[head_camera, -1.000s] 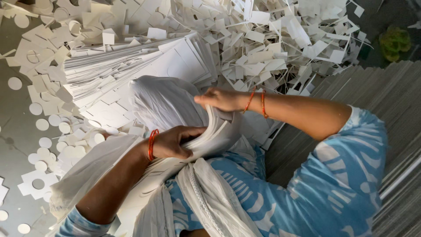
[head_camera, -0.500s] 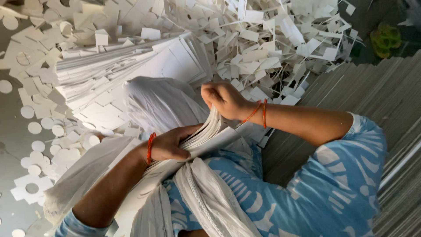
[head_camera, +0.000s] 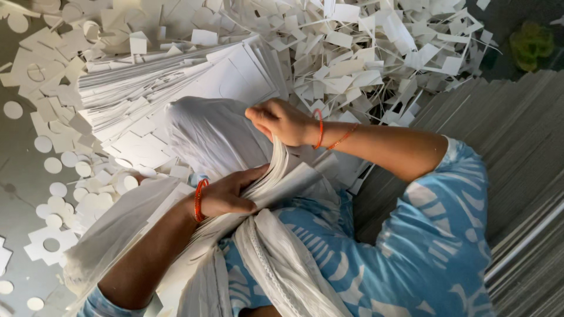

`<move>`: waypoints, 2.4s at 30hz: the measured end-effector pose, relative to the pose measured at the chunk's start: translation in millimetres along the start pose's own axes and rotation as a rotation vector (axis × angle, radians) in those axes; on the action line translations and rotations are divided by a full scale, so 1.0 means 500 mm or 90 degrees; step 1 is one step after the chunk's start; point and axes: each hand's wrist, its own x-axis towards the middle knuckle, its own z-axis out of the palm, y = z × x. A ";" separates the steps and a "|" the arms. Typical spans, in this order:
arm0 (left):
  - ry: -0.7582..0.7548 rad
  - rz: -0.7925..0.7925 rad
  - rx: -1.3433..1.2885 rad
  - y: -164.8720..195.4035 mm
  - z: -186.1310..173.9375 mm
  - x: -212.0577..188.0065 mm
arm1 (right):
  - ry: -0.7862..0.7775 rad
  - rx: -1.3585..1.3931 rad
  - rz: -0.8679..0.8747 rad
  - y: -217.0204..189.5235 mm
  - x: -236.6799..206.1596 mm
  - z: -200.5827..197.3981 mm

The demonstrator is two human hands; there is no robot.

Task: The person sits on the floor and repeatedly picks up stacks of white paper sheets with circular cutouts. They separate the punched-out circles from the surrounding paper and place the circles into a growing pile on the floor.

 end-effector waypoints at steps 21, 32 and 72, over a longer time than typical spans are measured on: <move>0.041 0.103 -0.142 -0.082 -0.101 -0.037 | -0.025 0.150 -0.046 -0.051 -0.117 -0.114; 0.135 0.085 -0.080 -0.029 -0.078 -0.053 | 0.380 -0.231 -0.191 -0.043 -0.128 -0.033; 0.123 0.026 -0.059 -0.081 -0.111 -0.038 | 0.130 0.209 -0.120 0.045 0.024 -0.051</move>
